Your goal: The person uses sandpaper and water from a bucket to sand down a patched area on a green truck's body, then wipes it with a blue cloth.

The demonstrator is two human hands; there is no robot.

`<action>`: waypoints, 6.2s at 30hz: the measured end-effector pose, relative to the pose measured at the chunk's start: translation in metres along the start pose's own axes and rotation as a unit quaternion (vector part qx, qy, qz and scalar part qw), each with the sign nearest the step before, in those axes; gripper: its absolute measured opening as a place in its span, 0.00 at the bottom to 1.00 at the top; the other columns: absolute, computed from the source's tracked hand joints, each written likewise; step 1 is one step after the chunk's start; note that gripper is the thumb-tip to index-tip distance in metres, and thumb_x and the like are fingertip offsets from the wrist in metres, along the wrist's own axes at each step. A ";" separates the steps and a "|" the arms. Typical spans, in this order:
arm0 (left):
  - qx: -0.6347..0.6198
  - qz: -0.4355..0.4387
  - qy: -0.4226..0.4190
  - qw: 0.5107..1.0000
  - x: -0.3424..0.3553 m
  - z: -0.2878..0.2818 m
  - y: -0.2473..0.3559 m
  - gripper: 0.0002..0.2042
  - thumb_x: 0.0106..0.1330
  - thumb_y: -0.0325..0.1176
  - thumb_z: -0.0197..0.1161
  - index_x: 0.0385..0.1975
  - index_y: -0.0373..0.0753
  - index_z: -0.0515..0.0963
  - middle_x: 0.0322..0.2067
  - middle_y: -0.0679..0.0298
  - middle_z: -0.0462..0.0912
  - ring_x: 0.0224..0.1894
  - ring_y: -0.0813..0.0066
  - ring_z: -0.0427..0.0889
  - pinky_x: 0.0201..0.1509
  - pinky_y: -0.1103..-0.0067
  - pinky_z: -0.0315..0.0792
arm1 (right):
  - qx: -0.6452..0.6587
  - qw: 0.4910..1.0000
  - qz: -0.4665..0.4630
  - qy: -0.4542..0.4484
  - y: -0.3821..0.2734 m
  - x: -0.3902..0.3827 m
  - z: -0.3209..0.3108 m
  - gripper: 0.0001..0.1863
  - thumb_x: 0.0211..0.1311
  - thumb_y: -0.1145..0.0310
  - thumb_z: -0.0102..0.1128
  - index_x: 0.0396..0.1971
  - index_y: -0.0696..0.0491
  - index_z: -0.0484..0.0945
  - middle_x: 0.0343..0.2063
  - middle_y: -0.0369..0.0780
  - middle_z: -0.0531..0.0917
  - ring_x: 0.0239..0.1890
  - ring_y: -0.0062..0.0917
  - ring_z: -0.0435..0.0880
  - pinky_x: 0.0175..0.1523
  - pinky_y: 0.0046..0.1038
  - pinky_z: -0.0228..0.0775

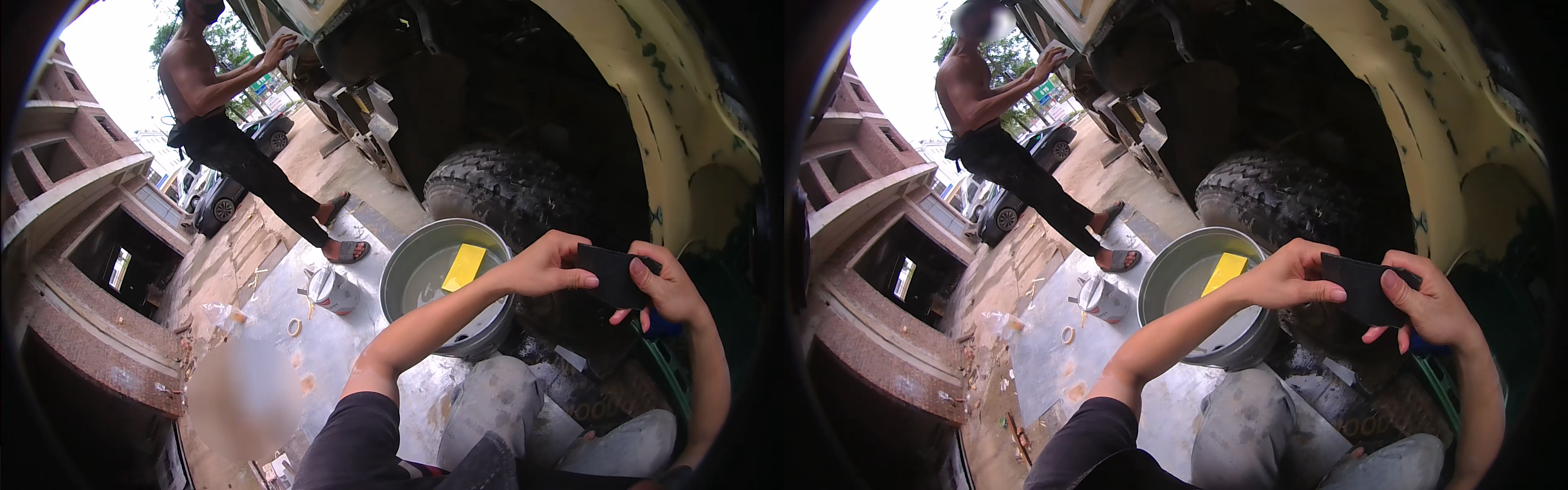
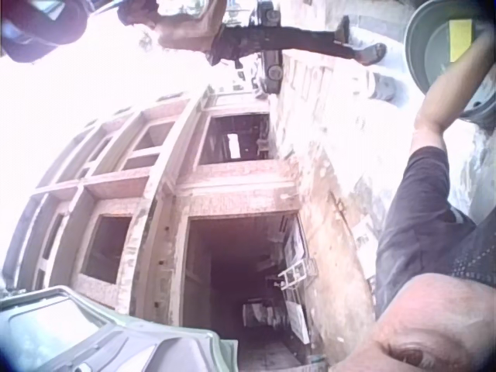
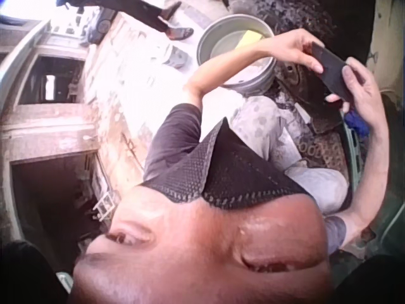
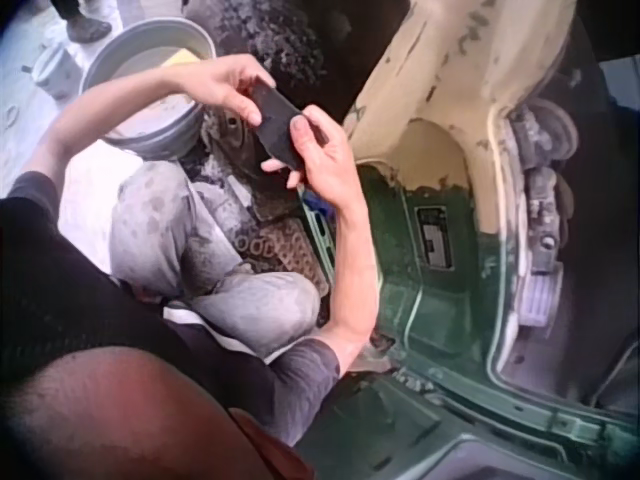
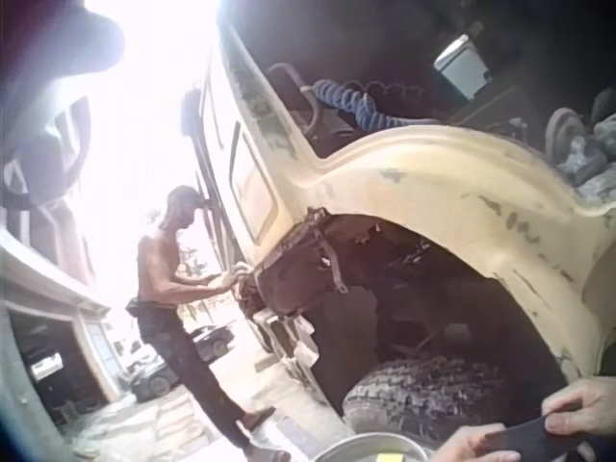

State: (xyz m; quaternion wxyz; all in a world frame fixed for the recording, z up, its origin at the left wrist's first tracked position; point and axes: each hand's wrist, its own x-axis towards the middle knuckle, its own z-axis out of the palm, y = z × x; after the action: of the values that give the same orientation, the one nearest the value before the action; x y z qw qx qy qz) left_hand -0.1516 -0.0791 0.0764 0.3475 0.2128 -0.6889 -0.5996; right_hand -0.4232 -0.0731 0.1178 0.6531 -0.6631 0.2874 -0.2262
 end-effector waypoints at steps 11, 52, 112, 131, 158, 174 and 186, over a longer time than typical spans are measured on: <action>0.070 -0.026 0.142 0.987 -0.022 0.015 0.013 0.16 0.78 0.41 0.60 0.45 0.33 0.85 0.43 0.69 0.83 0.44 0.84 0.78 0.44 0.84 0.71 | 0.210 0.972 -0.049 -0.091 0.037 0.016 0.003 0.33 0.76 0.44 0.49 0.69 0.52 0.67 0.55 0.45 0.80 0.54 0.40 0.86 0.29 0.39 0.90; 0.521 -0.419 0.070 0.740 -0.186 -0.177 -0.143 0.53 0.56 0.51 0.76 0.76 0.39 0.48 0.54 0.41 0.82 0.58 0.41 0.81 0.61 0.58 0.74 | -0.336 0.924 -0.179 -0.027 0.082 0.201 0.135 0.15 0.72 0.64 0.55 0.50 0.54 0.84 0.42 0.48 0.88 0.47 0.44 0.86 0.53 0.39 0.75; 0.593 -0.145 0.394 0.687 -0.088 -0.103 -0.150 0.18 0.77 0.47 0.55 0.55 0.42 0.80 0.71 0.50 0.61 0.73 0.52 0.58 0.72 0.57 0.53 | -0.728 0.444 -0.080 0.517 0.150 -0.031 -0.163 0.40 0.62 0.44 0.61 0.74 0.38 0.65 0.76 0.32 0.63 0.76 0.24 0.62 0.74 0.61 0.46; 0.567 -0.139 0.389 0.713 -0.089 -0.111 -0.148 0.16 0.78 0.42 0.53 0.51 0.38 0.81 0.72 0.52 0.60 0.71 0.54 0.59 0.71 0.60 0.56 | -0.646 0.540 -0.089 0.532 0.165 -0.016 -0.134 0.37 0.67 0.47 0.58 0.74 0.42 0.64 0.75 0.34 0.64 0.76 0.25 0.62 0.75 0.64 0.44; 0.515 -0.123 0.386 0.756 -0.086 -0.105 -0.153 0.19 0.79 0.42 0.46 0.50 0.37 0.81 0.72 0.51 0.59 0.76 0.55 0.54 0.76 0.58 0.47 | -0.627 0.518 -0.118 0.570 0.136 -0.003 -0.136 0.35 0.65 0.48 0.61 0.71 0.43 0.69 0.74 0.35 0.67 0.75 0.26 0.65 0.74 0.64 0.46; 0.554 -0.100 0.378 0.735 -0.089 -0.105 -0.135 0.18 0.79 0.40 0.53 0.59 0.34 0.75 0.72 0.49 0.62 0.76 0.51 0.56 0.76 0.57 0.52 | -0.587 0.582 -0.141 0.544 0.144 -0.007 -0.116 0.32 0.72 0.51 0.54 0.73 0.45 0.66 0.73 0.37 0.68 0.75 0.31 0.65 0.75 0.63 0.44; 0.646 0.033 0.099 0.756 0.002 -0.011 0.000 0.18 0.67 0.27 0.66 0.56 0.30 0.78 0.60 0.47 0.80 0.65 0.56 0.77 0.71 0.62 0.66 | -0.627 0.502 -0.102 0.586 0.110 0.004 -0.133 0.32 0.71 0.51 0.54 0.72 0.46 0.67 0.73 0.38 0.68 0.76 0.33 0.62 0.75 0.64 0.44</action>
State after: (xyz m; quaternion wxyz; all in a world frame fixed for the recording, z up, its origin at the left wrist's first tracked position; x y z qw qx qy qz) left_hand -0.1450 -0.0882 0.0776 0.2130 0.4221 -0.8808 0.0241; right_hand -0.5193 -0.1713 0.0141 -0.2796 -0.6393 0.6018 -0.3885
